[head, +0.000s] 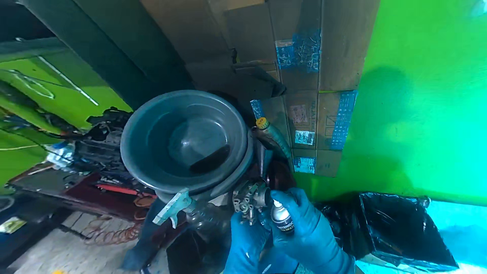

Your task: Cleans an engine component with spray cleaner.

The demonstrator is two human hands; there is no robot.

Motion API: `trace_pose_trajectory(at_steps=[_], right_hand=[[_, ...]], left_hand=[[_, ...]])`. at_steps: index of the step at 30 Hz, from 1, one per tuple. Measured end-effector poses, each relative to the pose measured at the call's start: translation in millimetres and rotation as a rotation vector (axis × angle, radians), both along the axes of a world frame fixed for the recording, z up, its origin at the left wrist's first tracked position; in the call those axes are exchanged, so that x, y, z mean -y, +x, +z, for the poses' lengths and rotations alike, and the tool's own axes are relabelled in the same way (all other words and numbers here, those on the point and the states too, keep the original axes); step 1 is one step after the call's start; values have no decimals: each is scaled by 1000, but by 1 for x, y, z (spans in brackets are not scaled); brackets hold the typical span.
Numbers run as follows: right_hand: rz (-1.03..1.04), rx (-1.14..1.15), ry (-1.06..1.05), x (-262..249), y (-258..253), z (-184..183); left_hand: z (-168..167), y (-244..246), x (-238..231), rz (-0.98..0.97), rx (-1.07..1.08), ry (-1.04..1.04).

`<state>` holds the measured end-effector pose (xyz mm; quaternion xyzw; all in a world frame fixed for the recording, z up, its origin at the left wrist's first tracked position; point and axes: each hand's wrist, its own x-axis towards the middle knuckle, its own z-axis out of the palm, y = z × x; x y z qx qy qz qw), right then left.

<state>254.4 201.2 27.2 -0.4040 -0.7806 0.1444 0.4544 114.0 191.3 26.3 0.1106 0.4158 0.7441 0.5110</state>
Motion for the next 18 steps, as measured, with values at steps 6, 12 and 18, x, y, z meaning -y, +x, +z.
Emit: trace_pose_trajectory(at_steps=[6, 12, 18], right_hand=[[184, -210, -144, 11, 21, 2], [149, -208, 21, -4, 12, 16], [158, -89, 44, 0, 27, 15]], left_hand=[[4, -5, -14, -61, 17, 59], [17, -1, -20, -52, 151, 92], [-3, -15, -23, -95, -438, 138]])
